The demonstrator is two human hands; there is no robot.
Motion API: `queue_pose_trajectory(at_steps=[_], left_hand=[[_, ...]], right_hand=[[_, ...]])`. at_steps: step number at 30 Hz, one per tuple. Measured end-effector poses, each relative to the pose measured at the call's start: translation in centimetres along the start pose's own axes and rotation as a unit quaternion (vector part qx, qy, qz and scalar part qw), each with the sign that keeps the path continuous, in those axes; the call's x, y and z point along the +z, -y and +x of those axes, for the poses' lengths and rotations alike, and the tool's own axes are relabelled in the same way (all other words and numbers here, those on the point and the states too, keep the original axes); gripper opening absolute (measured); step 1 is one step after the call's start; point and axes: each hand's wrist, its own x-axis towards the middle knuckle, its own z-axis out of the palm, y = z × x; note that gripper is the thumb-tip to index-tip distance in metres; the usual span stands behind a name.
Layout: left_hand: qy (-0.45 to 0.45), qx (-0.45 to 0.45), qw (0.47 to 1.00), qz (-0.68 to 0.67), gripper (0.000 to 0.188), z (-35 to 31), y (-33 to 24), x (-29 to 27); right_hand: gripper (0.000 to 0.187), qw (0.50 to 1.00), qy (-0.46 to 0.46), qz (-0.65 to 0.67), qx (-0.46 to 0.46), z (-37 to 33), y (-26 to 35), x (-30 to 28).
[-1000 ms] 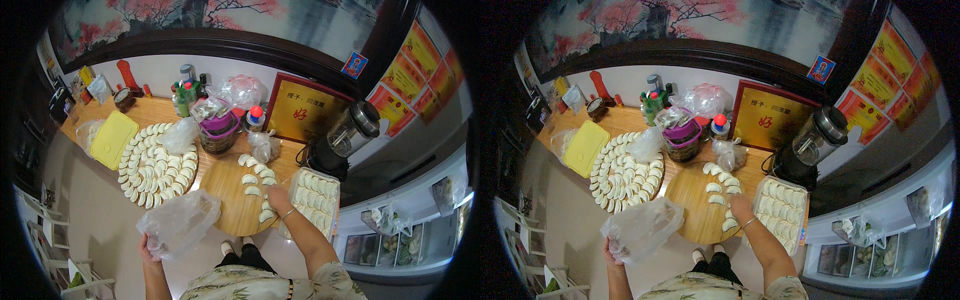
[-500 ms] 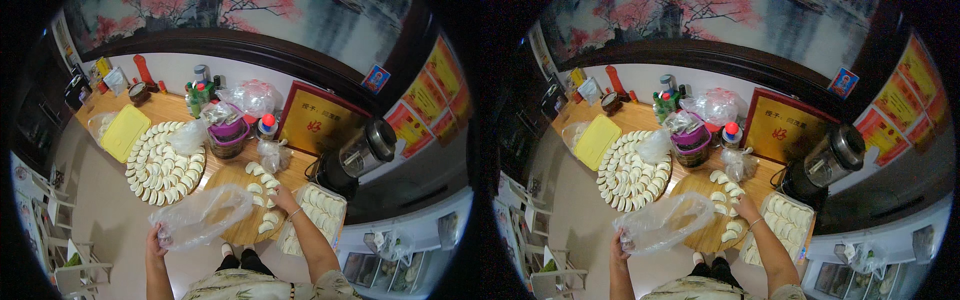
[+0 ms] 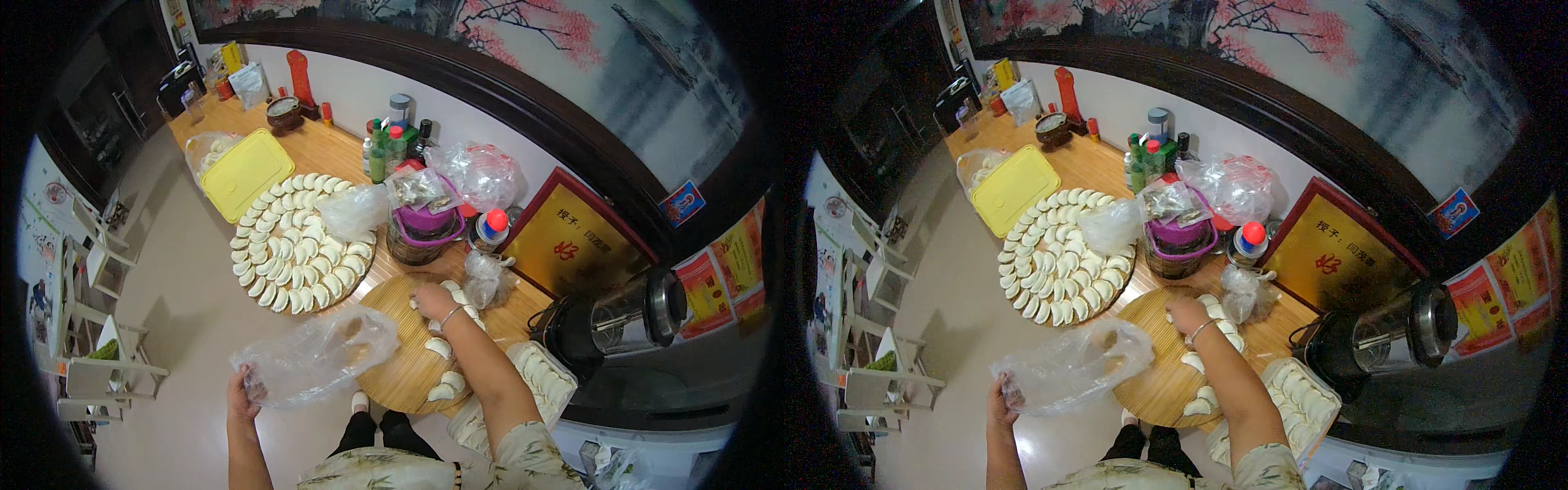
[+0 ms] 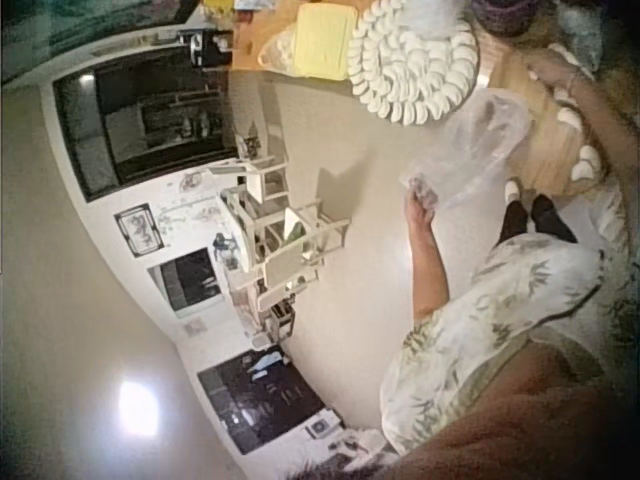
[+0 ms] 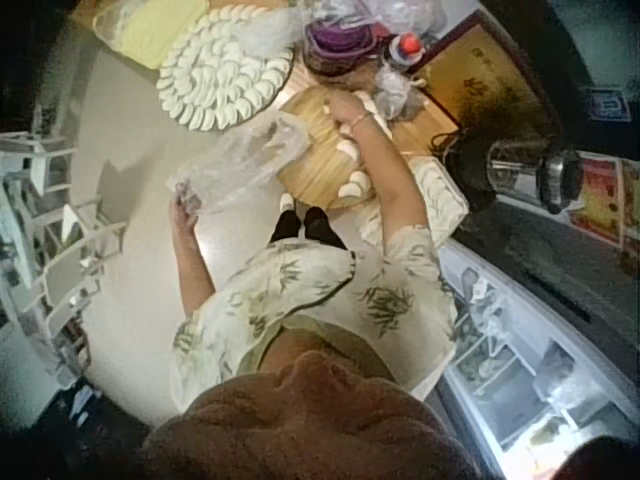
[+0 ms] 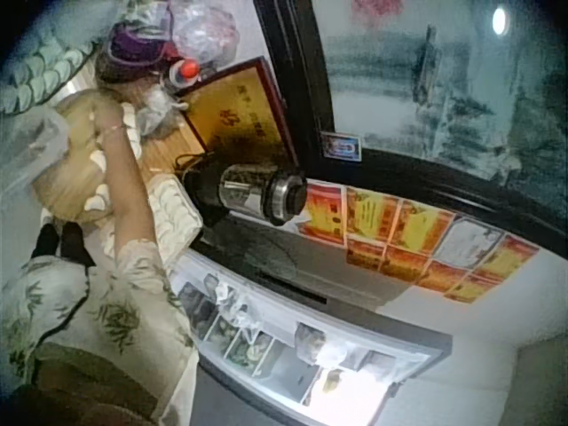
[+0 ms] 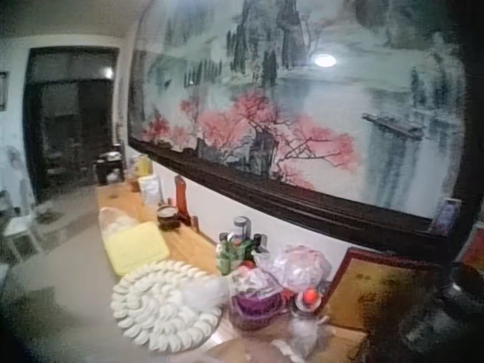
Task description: The person retrieves a plastic bag from a cabinet, places several dumplings into it by hand, then puts the bag into a refrigerator and transfers more dumplings into a square container.
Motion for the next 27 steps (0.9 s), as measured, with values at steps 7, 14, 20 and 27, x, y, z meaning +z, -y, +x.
queue_pose_trajectory(at_steps=[7,14,20,27], left_hand=[[-0.017,0.013,1.000,-0.020,0.015,-1.1,0.9,0.6],[0.002,-0.013,0.999,-0.038,0.014,0.4,2.5,-0.1],[-0.030,0.002,0.999,-0.035,0.021,0.3,2.5,-0.2],[-0.001,-0.014,0.999,-0.040,0.019,-1.4,2.7,-3.9]], right_hand=[[0.021,0.993,0.017,0.062,0.100,-6.9,-1.2,-4.4],[0.027,0.987,0.059,-0.001,0.149,-12.4,2.3,0.0],[0.032,0.990,-0.025,-0.031,0.135,-12.0,3.8,3.8],[0.032,0.989,-0.061,0.007,0.131,-6.4,6.6,2.1]])
